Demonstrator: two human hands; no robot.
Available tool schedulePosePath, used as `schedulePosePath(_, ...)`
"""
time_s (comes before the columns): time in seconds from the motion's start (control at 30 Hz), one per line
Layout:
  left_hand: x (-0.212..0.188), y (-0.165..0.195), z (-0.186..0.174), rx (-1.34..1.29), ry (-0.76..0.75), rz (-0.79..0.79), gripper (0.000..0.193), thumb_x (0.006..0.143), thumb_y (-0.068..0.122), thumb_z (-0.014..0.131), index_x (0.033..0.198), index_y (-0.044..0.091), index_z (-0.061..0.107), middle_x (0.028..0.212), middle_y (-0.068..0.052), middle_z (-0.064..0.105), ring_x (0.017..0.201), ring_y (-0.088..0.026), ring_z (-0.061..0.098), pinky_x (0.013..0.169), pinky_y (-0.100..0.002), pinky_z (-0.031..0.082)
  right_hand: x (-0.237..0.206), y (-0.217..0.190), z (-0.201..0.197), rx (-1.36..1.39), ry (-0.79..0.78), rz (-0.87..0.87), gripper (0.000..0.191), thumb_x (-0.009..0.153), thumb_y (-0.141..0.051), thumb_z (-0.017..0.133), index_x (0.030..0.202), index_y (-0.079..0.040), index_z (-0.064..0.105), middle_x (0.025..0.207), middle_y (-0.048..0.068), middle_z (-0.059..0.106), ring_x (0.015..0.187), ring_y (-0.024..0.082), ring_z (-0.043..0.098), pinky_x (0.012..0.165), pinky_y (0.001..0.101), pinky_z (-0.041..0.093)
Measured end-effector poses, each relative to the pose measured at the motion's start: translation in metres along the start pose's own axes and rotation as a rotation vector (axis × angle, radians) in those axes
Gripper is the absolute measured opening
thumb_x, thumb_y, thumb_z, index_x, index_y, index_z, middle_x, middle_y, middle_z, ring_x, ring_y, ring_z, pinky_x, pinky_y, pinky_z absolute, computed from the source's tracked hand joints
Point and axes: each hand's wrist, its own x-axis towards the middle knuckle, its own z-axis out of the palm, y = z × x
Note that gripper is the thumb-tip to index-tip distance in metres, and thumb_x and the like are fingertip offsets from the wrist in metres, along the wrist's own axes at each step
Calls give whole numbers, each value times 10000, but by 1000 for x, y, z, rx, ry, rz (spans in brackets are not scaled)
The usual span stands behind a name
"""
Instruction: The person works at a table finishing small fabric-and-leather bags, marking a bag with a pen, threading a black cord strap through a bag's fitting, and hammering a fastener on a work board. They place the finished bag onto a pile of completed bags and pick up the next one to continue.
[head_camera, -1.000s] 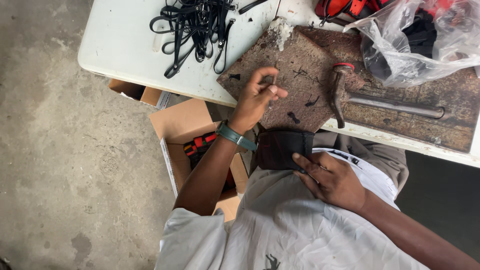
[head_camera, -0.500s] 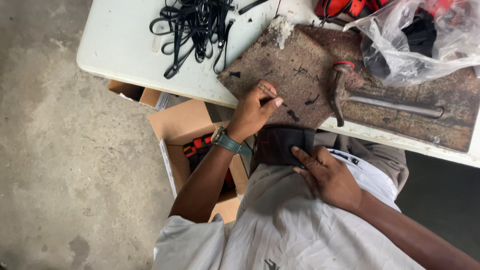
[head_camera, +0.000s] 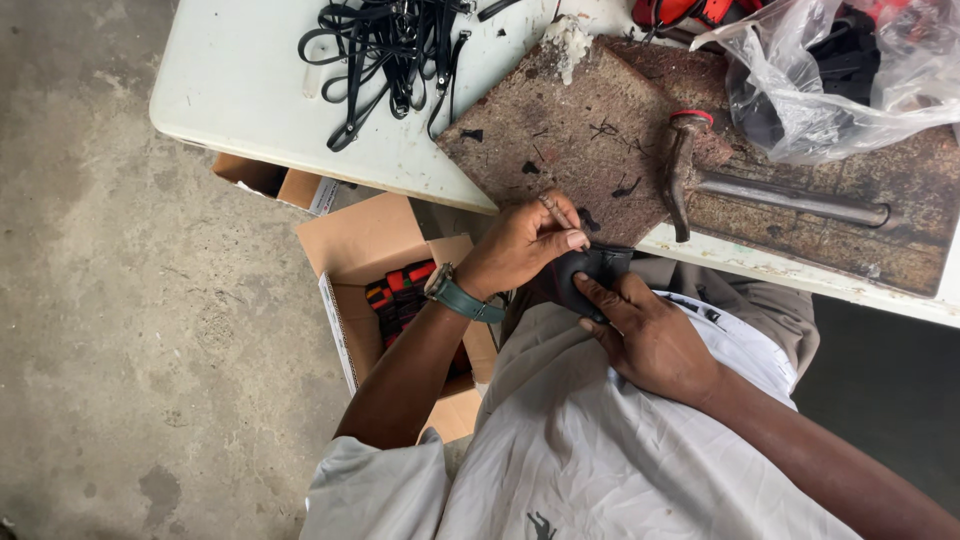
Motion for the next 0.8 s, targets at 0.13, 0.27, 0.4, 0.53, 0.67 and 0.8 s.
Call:
schedulePosePath(0.13,0,1,1,42,1,-17,186,1032,152,677,1096,23,560,1025,-17,657,979,-71,642,878,-257,551,0,1,0,-6,9,-11,550,895,-246,708,1413,-109,586,910,145,534,701,326,611,639,432,530)
schedulePosePath(0.27,1,7,1,77,-7,-18,178,1036,154,677,1088,25,566,1013,-12,660,961,-65,635,868,-253,550,1,0,-1,-5,5,3,531,893,-253,713,1390,-106,599,917,145,540,700,321,620,640,429,536)
schedulePosePath(0.4,1,20,5,127,-1,18,185,1032,170,687,1067,25,578,1002,-43,688,952,-81,665,865,-272,563,3,-2,-3,-3,-13,18,532,893,-259,713,1391,-109,600,920,143,540,701,322,624,643,427,539)
schedulePosePath(0.53,-11,38,20,499,64,100,183,1003,182,691,1048,27,606,930,-96,730,901,-202,749,814,-323,571,-2,2,-11,62,-76,-6,587,844,-271,739,1379,-68,608,930,155,557,729,338,638,643,437,535)
schedulePosePath(0.67,-10,52,27,559,85,128,188,1014,188,671,1063,24,594,953,-124,716,936,-305,728,823,-372,554,-5,46,-56,96,162,55,337,885,-301,769,1132,-75,728,1203,138,686,997,309,690,799,371,577)
schedulePosePath(0.8,-3,58,25,546,58,48,201,1002,196,656,1072,18,592,944,-129,704,901,-317,723,810,-387,554,11,102,-95,-500,316,171,410,956,-348,789,1265,-84,739,1155,159,663,1079,364,626,970,462,532)
